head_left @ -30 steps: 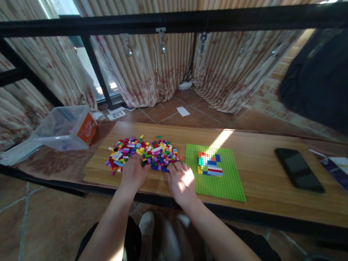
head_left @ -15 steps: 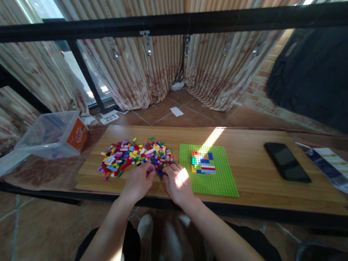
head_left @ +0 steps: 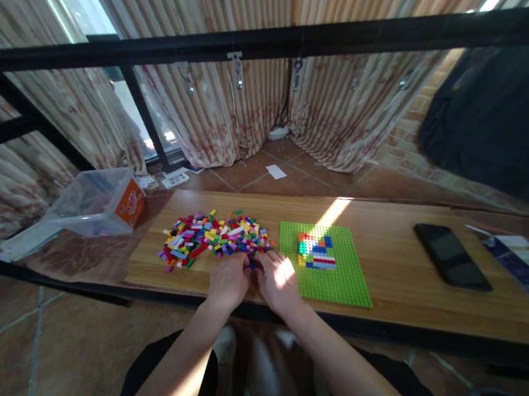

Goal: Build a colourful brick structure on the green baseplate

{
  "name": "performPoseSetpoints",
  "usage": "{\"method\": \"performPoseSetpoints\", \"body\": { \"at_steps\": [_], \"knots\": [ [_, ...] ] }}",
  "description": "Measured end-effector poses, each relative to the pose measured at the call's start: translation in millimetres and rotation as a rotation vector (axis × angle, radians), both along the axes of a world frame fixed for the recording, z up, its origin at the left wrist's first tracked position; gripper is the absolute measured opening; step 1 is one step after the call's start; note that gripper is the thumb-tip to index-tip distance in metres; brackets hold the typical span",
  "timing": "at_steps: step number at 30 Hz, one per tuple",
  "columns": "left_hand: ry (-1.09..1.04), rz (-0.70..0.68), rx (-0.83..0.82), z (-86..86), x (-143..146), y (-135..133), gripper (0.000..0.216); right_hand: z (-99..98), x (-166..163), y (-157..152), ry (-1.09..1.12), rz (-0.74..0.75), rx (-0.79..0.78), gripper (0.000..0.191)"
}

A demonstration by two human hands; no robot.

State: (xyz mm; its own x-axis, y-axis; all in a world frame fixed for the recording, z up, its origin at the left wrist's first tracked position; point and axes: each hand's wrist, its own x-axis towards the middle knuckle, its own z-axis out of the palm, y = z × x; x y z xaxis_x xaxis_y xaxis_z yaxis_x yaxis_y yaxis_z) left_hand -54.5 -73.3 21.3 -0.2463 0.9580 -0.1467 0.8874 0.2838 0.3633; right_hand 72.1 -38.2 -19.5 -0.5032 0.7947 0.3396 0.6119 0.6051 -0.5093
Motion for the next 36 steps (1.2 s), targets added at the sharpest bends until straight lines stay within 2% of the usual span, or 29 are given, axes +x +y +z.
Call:
{"method": "performPoseSetpoints", "body": {
  "at_steps": [7,19,25,30,33,36],
  "knots": [
    [-0.018,-0.020,0.049,-2.0,1.3,-2.9,0.012,4.0,1.7,1.5,-0.032,0.027,-0.026,0.018],
    [-0.111,0.015,0.087,-3.6,5.0,-3.6,0.017,-4.3,3.9,2.4,0.030,0.055,-0.010,0.019],
    [-0.170,0.054,0.090,-1.6,6.5,-2.4,0.021,-3.1,4.1,1.1,0.148,0.050,-0.039,0.023],
    [-0.501,0.060,0.178,-3.7,-0.2,3.8,0.025,1.4,4.5,3.6,0.292,0.100,-0.073,0.034],
    [-0.762,0.170,0.197,-4.1,-2.0,6.4,0.019,2.5,3.2,5.1,0.419,0.077,-0.133,0.030],
    [-0.973,0.297,0.210,-1.6,0.5,6.7,0.014,2.1,1.6,7.1,0.581,0.027,-0.275,0.026]
  ]
}}
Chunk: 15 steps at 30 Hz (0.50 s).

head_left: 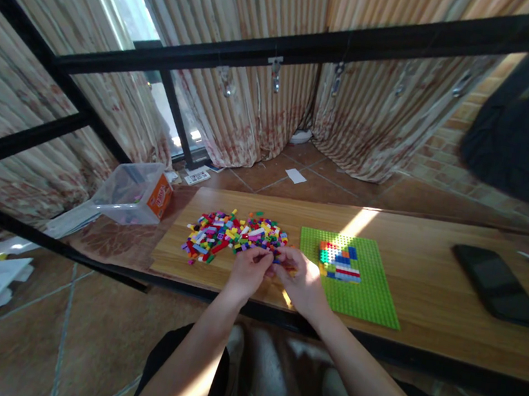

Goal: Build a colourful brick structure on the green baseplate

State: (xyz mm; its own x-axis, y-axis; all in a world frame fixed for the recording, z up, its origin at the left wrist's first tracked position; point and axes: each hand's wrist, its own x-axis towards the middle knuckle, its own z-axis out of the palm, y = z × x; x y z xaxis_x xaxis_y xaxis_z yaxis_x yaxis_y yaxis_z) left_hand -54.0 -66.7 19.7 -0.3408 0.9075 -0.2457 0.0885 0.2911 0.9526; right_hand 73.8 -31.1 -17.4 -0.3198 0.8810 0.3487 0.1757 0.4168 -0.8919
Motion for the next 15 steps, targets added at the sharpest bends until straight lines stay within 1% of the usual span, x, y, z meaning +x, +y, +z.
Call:
{"method": "performPoseSetpoints", "body": {
  "at_steps": [3,6,10,15],
  "knots": [
    [-0.131,0.052,0.020,3.2,3.3,-1.0,0.008,1.6,0.3,2.9,0.115,0.042,-0.158,0.022],
    [-0.175,0.054,0.028,4.8,5.0,-1.5,0.006,5.2,2.2,6.5,0.167,0.088,-0.238,0.018],
    [-0.184,0.061,0.024,4.2,6.0,-0.8,0.006,8.1,6.3,9.8,0.122,0.082,-0.215,0.015],
    [-0.336,0.089,-0.031,4.8,7.1,-0.3,0.009,8.4,10.9,8.1,0.059,0.032,-0.167,0.010]
  ]
}}
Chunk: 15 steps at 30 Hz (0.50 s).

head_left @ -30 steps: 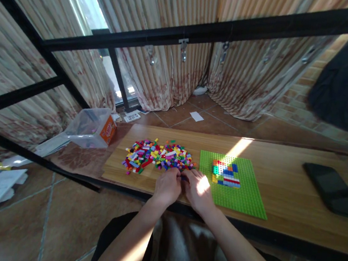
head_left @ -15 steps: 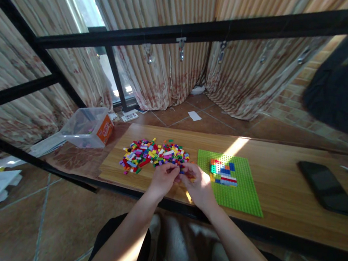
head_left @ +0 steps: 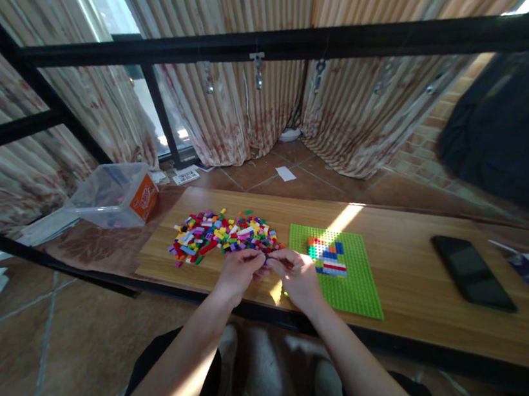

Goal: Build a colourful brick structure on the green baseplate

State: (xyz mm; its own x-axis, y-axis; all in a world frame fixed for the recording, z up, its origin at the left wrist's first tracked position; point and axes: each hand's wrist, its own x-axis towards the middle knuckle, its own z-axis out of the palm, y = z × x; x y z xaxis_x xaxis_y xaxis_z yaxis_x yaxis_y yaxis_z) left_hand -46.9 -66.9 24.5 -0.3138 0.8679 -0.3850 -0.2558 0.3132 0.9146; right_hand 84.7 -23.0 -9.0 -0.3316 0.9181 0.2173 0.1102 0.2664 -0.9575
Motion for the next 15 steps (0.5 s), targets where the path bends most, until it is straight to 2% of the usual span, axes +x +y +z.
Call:
{"method": "performPoseSetpoints", "body": {
  "at_steps": [4,6,8,12,15],
  "knots": [
    [-0.087,-0.001,-0.062,0.6,-0.6,0.4,0.016,1.7,2.2,-3.7,-0.006,0.006,0.042,0.009],
    [0.006,-0.029,-0.047,-0.8,-1.9,0.9,0.014,3.2,4.2,-3.2,-0.023,0.000,0.078,0.011],
    [0.253,-0.055,0.013,-3.1,-4.2,1.6,0.010,5.3,8.7,-0.1,-0.053,-0.019,0.117,0.014],
    [0.879,-0.107,0.103,-7.5,-10.7,2.5,0.012,11.5,29.4,12.8,-0.214,-0.093,0.206,0.019],
    [1.116,-0.168,0.069,-9.9,-13.7,1.7,0.013,16.3,53.6,23.6,-0.278,-0.197,0.206,0.020]
  ]
}}
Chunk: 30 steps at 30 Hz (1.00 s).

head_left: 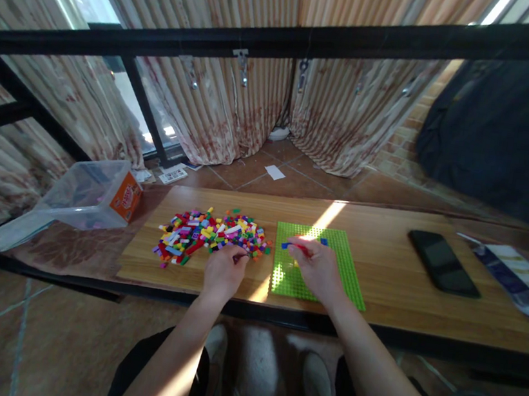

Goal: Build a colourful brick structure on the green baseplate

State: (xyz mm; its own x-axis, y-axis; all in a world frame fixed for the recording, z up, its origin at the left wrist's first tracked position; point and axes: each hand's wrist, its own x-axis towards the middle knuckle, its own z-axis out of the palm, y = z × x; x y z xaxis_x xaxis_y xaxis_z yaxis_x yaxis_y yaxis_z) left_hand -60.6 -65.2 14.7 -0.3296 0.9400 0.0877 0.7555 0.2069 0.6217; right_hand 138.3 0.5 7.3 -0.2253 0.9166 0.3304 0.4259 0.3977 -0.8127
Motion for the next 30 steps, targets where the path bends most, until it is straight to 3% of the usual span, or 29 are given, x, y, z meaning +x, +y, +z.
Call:
{"method": "performPoseSetpoints", "body": {
  "at_steps": [7,17,21,24,30],
  "knots": [
    [0.201,-0.030,-0.077,-3.4,2.9,0.8,0.015,2.2,39.3,12.4,-0.038,-0.021,-0.042,0.014],
    [0.223,-0.033,-0.064,-5.3,10.4,2.3,0.022,-7.9,31.0,12.4,-0.268,0.116,0.102,0.012],
    [0.079,-0.151,0.044,-3.6,30.7,3.7,0.027,-11.2,30.6,13.6,-0.312,0.131,0.159,0.014],
    [-0.005,-0.253,0.016,-6.0,52.4,9.8,0.035,-10.7,30.7,13.3,-0.319,0.151,0.185,0.013],
    [0.033,-0.326,0.000,-20.7,76.1,24.8,0.029,-10.2,28.4,12.7,-0.314,0.149,0.200,0.013]
  ]
}}
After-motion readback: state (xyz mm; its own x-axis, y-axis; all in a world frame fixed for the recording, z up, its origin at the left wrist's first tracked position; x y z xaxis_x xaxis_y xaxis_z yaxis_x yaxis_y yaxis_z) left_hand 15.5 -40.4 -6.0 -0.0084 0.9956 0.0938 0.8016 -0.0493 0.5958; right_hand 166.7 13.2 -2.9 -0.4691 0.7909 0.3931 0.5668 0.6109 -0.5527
